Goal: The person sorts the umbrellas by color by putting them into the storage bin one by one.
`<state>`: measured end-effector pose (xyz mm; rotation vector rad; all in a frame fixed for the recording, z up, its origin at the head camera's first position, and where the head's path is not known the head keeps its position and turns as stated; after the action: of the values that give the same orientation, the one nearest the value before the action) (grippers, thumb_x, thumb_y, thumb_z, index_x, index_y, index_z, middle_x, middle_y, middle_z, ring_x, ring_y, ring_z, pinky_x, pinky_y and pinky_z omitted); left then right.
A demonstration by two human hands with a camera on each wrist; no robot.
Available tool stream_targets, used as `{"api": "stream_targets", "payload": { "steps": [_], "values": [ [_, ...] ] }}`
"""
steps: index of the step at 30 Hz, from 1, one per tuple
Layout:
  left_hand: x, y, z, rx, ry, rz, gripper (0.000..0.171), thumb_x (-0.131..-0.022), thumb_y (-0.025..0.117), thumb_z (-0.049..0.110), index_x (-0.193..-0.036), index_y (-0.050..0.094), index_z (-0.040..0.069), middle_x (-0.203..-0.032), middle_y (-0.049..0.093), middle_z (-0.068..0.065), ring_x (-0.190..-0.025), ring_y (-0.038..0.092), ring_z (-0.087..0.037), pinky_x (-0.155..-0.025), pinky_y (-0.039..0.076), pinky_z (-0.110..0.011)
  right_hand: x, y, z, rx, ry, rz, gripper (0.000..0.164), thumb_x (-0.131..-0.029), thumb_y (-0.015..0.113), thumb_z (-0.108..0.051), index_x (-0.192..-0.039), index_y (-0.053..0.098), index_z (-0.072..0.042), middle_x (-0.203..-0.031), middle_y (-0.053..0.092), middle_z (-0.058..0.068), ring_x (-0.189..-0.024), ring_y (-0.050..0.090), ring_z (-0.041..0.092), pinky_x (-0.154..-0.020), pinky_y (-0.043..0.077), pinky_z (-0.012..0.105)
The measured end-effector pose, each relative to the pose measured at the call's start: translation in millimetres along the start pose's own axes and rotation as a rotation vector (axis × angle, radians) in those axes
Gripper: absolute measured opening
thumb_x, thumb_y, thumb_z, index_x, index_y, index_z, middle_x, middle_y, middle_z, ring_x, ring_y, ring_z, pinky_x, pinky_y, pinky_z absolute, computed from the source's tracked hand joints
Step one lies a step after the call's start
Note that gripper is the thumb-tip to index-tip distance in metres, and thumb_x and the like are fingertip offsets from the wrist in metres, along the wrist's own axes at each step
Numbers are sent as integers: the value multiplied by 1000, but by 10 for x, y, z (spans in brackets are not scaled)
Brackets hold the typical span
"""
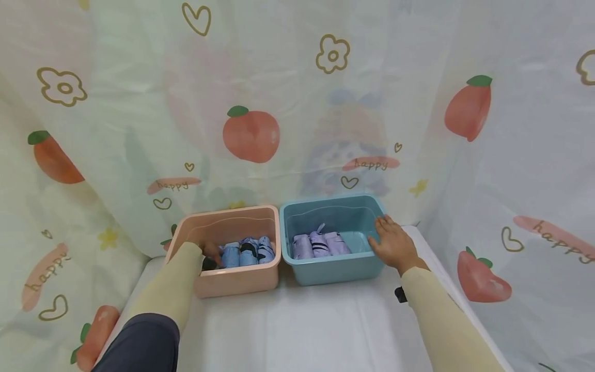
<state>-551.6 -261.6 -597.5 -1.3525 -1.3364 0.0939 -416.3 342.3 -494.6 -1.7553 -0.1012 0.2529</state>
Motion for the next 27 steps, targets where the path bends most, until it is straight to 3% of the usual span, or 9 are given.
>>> {"api": "stream_targets", "payload": {
  "steps": [1,3,5,9,10,14,18,21,27],
  "values": [
    [83,43,-2,40,109,-8,98,-72,86,8,-147,26,-12,-156,24,-21,-140,30,-29,-103,40,-38,-3,-3,-4,0,1,1,69,-100,47,-36,-147,29,11,-152,26,28,-143,14,42,-112,16,56],
    [412,99,13,-7,551,-13,123,-54,97,23,-145,24,-16,-153,19,-28,-138,27,-37,-102,39,-45,-9,-7,-15,3,1,0,69,-100,47,-36,-147,28,12,-152,26,28,-143,14,42,-112,16,56],
    [644,160,-68,57,691,-60,123,-57,96,28,-147,22,-13,-154,16,-27,-137,25,-37,-102,38,-49,-18,-13,-24,1,-1,4,70,-100,47,-36,-147,28,12,-152,26,29,-143,14,43,-112,16,56],
    [798,177,-219,117,690,-155,110,-72,88,29,-149,21,-12,-157,6,-28,-142,15,-39,-104,35,-50,-29,-7,-25,-4,-15,13,69,-100,47,-37,-146,29,12,-152,27,29,-143,15,43,-112,16,56],
    [775,183,-189,97,716,-176,101,-74,86,32,-146,30,-12,-155,17,-27,-140,24,-36,-102,38,-46,-28,-3,-18,-6,-18,13,69,-100,47,-37,-146,29,12,-152,27,29,-143,15,43,-112,16,56],
    [916,150,-162,88,915,-220,64,-88,73,31,-137,50,-3,-129,54,-20,-111,55,-28,-84,49,-34,-4,10,5,-4,-34,11,69,-101,46,-37,-146,30,12,-151,27,30,-142,15,44,-111,17,56],
    [1154,86,-310,253,1062,-264,69,-93,65,26,-151,34,5,-126,57,-14,-97,62,-28,-75,51,-36,25,-12,-8,17,-58,6,70,-102,44,-39,-145,29,14,-151,27,31,-142,15,46,-111,16,57],
    [1326,30,-432,308,1147,-230,69,-96,62,24,-154,29,8,-138,50,-17,-104,61,-32,-77,53,-42,32,-39,-34,30,-74,-1,72,-102,41,-43,-145,30,14,-151,27,32,-142,15,46,-111,13,60],
    [1597,-43,-663,257,1356,45,52,-97,60,15,-144,45,1,-138,50,-23,-113,58,-36,-81,54,-45,26,-34,-91,37,-73,-45,73,-103,36,-45,-147,27,13,-152,24,32,-142,12,47,-109,8,64]
  ]
}}
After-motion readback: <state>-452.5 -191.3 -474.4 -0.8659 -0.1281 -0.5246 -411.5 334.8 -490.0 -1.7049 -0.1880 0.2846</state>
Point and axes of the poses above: each hand's wrist, its own x-axis away from the middle knuckle, its own y-axis out of the palm, z = x × y, the point moved 8 cm from there along -x, towards the middle knuckle
